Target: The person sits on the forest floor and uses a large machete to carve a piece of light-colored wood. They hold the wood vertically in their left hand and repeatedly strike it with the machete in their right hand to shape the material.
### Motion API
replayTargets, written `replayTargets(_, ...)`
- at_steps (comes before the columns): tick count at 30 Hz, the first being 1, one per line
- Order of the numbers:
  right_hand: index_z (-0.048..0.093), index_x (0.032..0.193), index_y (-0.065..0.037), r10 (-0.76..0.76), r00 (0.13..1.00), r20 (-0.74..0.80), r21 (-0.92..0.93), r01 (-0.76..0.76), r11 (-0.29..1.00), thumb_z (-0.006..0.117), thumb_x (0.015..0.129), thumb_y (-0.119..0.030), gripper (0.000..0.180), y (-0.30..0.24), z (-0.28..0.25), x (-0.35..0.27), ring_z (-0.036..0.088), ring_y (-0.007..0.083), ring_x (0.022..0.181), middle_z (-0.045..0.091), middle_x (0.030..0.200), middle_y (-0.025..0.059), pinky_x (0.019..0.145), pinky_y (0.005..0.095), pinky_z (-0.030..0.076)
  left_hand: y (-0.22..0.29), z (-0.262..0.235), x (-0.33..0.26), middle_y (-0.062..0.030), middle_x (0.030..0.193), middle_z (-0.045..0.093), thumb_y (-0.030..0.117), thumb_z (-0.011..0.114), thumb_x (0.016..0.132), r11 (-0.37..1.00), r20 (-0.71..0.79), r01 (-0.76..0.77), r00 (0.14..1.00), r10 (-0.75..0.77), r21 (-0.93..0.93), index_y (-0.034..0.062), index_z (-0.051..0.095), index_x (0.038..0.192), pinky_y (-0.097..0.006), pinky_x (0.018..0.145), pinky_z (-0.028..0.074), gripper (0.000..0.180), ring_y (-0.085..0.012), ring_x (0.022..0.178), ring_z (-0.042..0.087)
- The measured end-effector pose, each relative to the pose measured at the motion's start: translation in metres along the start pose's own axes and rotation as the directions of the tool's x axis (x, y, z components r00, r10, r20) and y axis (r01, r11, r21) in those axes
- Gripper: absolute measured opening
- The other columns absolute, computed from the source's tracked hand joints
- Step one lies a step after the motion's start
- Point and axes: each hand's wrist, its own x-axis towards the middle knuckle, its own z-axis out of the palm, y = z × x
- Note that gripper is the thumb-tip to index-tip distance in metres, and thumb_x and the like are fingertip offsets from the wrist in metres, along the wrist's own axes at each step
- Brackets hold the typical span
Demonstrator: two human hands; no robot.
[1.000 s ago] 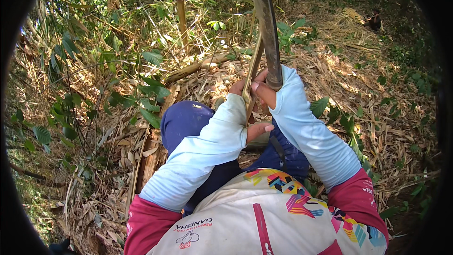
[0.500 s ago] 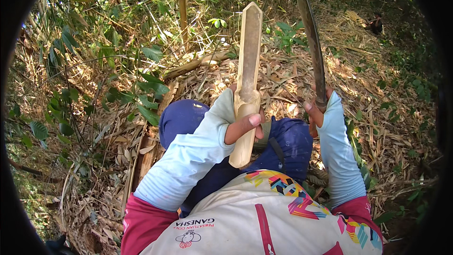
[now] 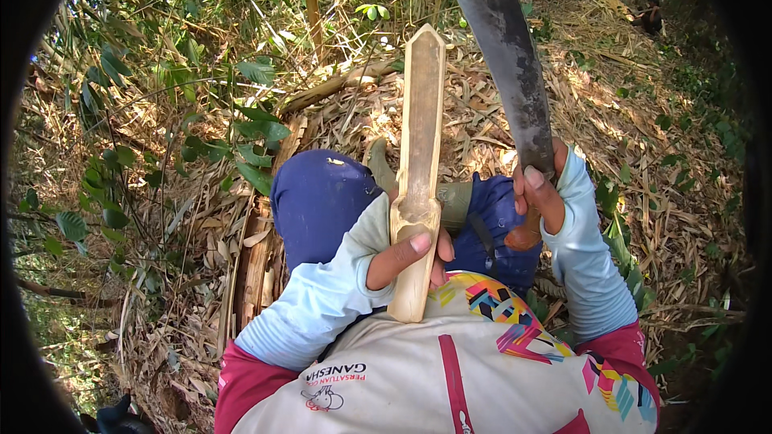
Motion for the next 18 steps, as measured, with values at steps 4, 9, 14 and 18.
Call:
replayTargets(4, 0.056, 0.100, -0.004, 0.141, 0.987, 0.075, -0.044, -0.138, 0.989, 0.058, 0.095, -0.044, 0.041, -0.008, 0.012, 0.009, 0.051, 0.0073, 0.063, 0.053, 0.072, -0.0001, 0.047, 0.0249, 0.043, -0.029, -0.004, -0.014, -0.0108, 0.091, 0.060, 0.044, 0.053, 0.097, 0.980, 0.065, 0.084, 0.995, -0.073, -0.180, 0.0032, 0.049, 0.117, -0.033, 0.067, 0.055, 0.045, -0.0205, 0.075, 0.065)
replayTargets(9, 0.058, 0.097, -0.003, 0.125, 0.982, 0.140, -0.289, -0.081, 0.954, 0.055, 0.098, -0.041, 0.038, -0.026, 0.026, 0.028, 0.049, 0.0073, 0.059, 0.052, 0.066, -0.0005, 0.050, 0.0258, 0.039, -0.062, -0.010, -0.021, -0.0115, 0.088, 0.057, 0.061, 0.040, 0.096, 0.929, 0.129, 0.065, 0.991, -0.019, -0.365, 0.0052, 0.040, 0.128, -0.035, 0.064, 0.054, 0.064, -0.0210, 0.070, 0.062)
replayTargets(14, 0.057, 0.084, -0.001, 0.060, 0.961, 0.269, -0.426, 0.062, 0.903, 0.054, 0.099, -0.040, 0.042, -0.022, 0.035, 0.051, 0.045, 0.0143, 0.052, 0.042, 0.056, 0.0063, 0.050, 0.0314, 0.035, -0.055, -0.010, -0.021, -0.0122, 0.083, 0.057, 0.069, 0.029, 0.093, 0.936, 0.071, 0.052, 0.997, -0.029, -0.347, 0.0017, 0.037, 0.133, -0.033, 0.059, 0.051, 0.079, -0.0198, 0.064, 0.058)
replayTargets(18, 0.055, 0.076, 0.000, 0.006, 0.943, 0.332, -0.488, 0.167, 0.857, 0.055, 0.098, -0.041, 0.046, -0.026, 0.048, 0.063, 0.043, 0.0193, 0.048, 0.040, 0.054, 0.0108, 0.048, 0.0348, 0.034, -0.049, -0.010, -0.020, -0.0117, 0.079, 0.056, 0.069, 0.027, 0.094, 0.942, 0.041, 0.058, 0.998, -0.047, -0.330, 0.0007, 0.039, 0.132, -0.032, 0.056, 0.048, 0.079, -0.0187, 0.060, 0.055)
